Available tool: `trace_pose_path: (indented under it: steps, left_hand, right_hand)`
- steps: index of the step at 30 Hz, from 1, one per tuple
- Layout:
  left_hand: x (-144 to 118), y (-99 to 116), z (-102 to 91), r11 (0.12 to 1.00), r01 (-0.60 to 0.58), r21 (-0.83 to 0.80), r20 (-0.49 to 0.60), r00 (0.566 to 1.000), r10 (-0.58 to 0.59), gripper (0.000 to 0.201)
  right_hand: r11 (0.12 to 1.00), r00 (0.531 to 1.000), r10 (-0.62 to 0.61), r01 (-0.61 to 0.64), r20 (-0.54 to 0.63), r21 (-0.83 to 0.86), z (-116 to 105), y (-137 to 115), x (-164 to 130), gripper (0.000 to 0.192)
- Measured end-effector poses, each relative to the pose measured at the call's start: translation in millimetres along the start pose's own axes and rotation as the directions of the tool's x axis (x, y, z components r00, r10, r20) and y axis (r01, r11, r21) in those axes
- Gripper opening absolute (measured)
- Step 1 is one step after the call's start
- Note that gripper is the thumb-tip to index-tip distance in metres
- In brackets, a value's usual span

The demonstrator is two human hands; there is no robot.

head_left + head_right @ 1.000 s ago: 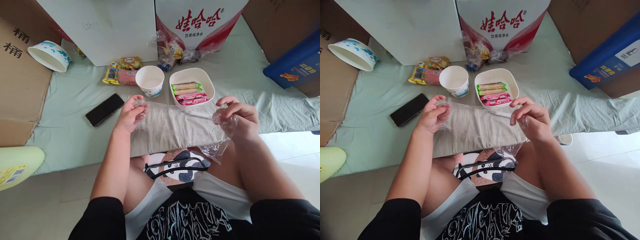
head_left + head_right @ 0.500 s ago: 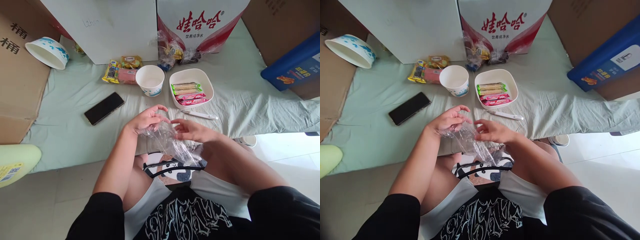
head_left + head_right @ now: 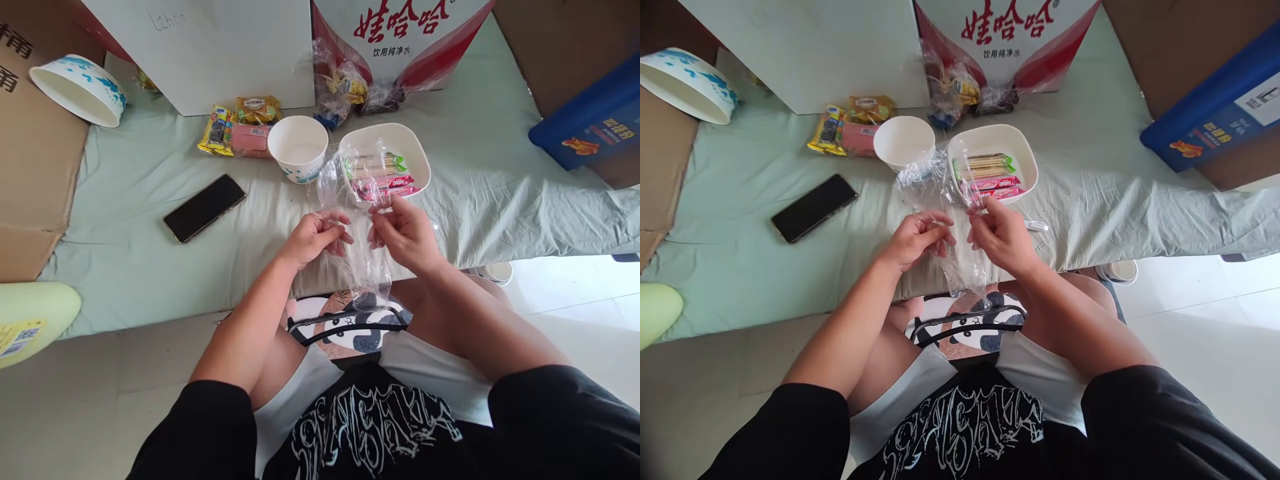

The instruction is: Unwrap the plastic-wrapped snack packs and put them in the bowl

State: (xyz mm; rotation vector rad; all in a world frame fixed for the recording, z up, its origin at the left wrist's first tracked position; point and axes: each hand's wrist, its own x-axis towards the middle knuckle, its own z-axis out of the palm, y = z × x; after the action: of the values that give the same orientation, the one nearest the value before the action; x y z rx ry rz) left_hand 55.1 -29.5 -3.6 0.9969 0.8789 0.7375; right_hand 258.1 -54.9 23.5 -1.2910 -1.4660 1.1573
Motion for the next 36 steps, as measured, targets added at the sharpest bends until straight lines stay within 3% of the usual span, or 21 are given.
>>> trace_pose_path:
  steps: [4,10,14,17,20,22,27,29,32,36]
  left_hand:
    - [-1,3,2.0,0.998,-0.042,0.039,-0.083,0.996,0.045,0.044]
    - [1,11,0.5,0.989,-0.107,-0.107,-0.187,0.979,0.086,0.020]
    - [6,10,-0.9,0.985,-0.118,-0.128,-0.267,0.960,0.080,0.011]
    - [7,7,-3.2,0.978,-0.130,-0.164,-0.248,0.965,0.086,0.021]
    - [3,4,-8.6,0.978,-0.023,-0.210,-0.077,0.997,0.007,0.056]
    - [0,4,-13.2,0.979,0.085,-0.186,0.065,0.995,-0.074,0.076]
    - [-3,7,-15.5,0.981,0.161,-0.104,0.282,0.951,-0.126,0.095]
    - [-1,5,-12.1,0.991,0.108,-0.084,0.243,0.966,-0.085,0.086]
    - [7,-1,-7.6,0.998,0.015,-0.065,0.073,0.997,-0.011,0.058]
    - [11,-3,-6.6,0.996,-0.066,-0.067,-0.095,0.994,0.060,0.048]
  right_hand:
    - [0.979,0.970,-0.195,0.183,-0.146,-0.090,-9,0,-3,0.010]
    - [0.929,0.932,-0.353,0.339,-0.081,-0.148,-14,1,-4,0.023]
    - [0.971,0.960,-0.240,0.234,-0.146,-0.055,-13,5,-2,0.022]
    - [0.990,0.988,-0.132,0.135,-0.079,0.040,-11,7,0,0.035]
    - [0.999,0.998,-0.003,0.000,0.056,0.038,-9,3,0,0.027]
    - [0.997,0.992,0.073,-0.077,0.099,0.028,-8,0,-1,0.017]
    - [0.984,0.987,0.159,-0.162,0.039,0.080,-7,4,0,0.005]
    - [0.977,0.980,0.198,-0.200,0.021,0.080,-7,6,0,0.006]
    - [0.971,0.971,0.229,-0.232,0.063,0.052,-8,6,1,0.015]
    - [0.977,0.968,0.208,-0.213,0.142,0.016,-10,0,1,0.024]
